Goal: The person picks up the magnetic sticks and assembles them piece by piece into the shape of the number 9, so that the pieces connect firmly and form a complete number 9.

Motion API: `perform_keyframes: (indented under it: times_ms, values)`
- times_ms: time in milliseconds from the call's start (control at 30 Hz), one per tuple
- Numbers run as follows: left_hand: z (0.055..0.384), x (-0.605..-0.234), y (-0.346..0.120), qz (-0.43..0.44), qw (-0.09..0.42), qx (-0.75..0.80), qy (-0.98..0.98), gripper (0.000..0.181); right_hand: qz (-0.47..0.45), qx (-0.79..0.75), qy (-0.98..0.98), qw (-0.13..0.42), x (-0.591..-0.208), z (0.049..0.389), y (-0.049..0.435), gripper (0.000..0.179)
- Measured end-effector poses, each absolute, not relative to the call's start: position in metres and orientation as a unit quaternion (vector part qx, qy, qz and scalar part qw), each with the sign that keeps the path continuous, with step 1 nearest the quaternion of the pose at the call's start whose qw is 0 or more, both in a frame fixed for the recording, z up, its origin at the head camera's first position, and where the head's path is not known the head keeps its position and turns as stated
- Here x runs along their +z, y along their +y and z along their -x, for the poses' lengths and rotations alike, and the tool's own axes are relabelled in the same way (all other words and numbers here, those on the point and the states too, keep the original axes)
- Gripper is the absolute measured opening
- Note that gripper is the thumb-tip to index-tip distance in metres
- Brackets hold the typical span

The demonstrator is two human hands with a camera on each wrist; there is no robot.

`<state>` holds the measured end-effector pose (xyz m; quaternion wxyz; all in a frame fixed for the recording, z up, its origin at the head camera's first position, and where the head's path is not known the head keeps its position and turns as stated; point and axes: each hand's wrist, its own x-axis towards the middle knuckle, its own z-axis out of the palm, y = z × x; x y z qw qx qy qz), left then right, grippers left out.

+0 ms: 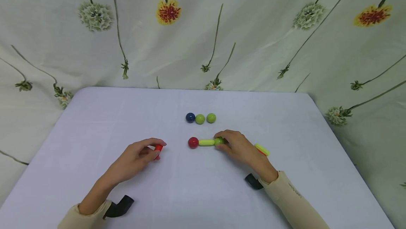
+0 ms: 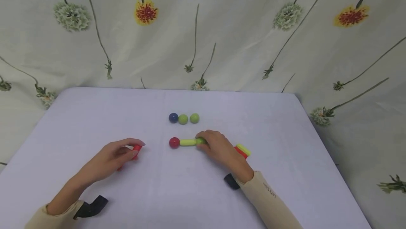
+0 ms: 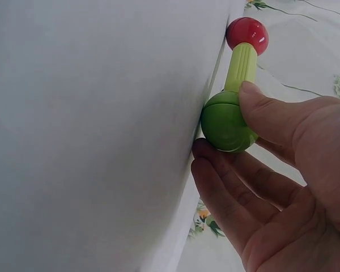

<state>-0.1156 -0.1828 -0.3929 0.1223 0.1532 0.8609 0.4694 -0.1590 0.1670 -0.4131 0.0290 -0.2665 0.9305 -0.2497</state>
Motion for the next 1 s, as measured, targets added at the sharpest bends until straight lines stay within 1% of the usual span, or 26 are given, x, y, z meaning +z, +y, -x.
perform_keyframes:
  times_ms: [100, 233, 400, 533, 767, 1000]
  values:
    - [0.116, -0.394, -0.179, -0.161, 0.116, 0.478, 0.856, 0.031, 0.265, -0.251, 0.931, 0.027, -0.413, 0.159, 0.167, 0.028]
    - [0.117, -0.396, -0.174, -0.162, 0.123, 0.486, 0.850, 0.033, 0.264, -0.256, 0.930, 0.028, -0.414, 0.159, 0.167, 0.028]
    - [0.117, -0.400, -0.165, -0.152, 0.150, 0.489, 0.846, 0.032, 0.261, -0.258, 0.929, 0.037, -0.415, 0.159, 0.167, 0.028]
    - [0.119, -0.403, -0.157, -0.161, 0.169, 0.494, 0.837, 0.030, 0.261, -0.255, 0.931, 0.032, -0.416, 0.157, 0.168, 0.028]
    - [0.122, -0.408, -0.143, -0.169, 0.189, 0.500, 0.828, 0.028, 0.264, -0.252, 0.931, 0.029, -0.416, 0.158, 0.168, 0.028]
    - [0.124, -0.413, -0.130, -0.159, 0.218, 0.550, 0.790, 0.030, 0.263, -0.255, 0.930, 0.029, -0.414, 0.159, 0.167, 0.029]
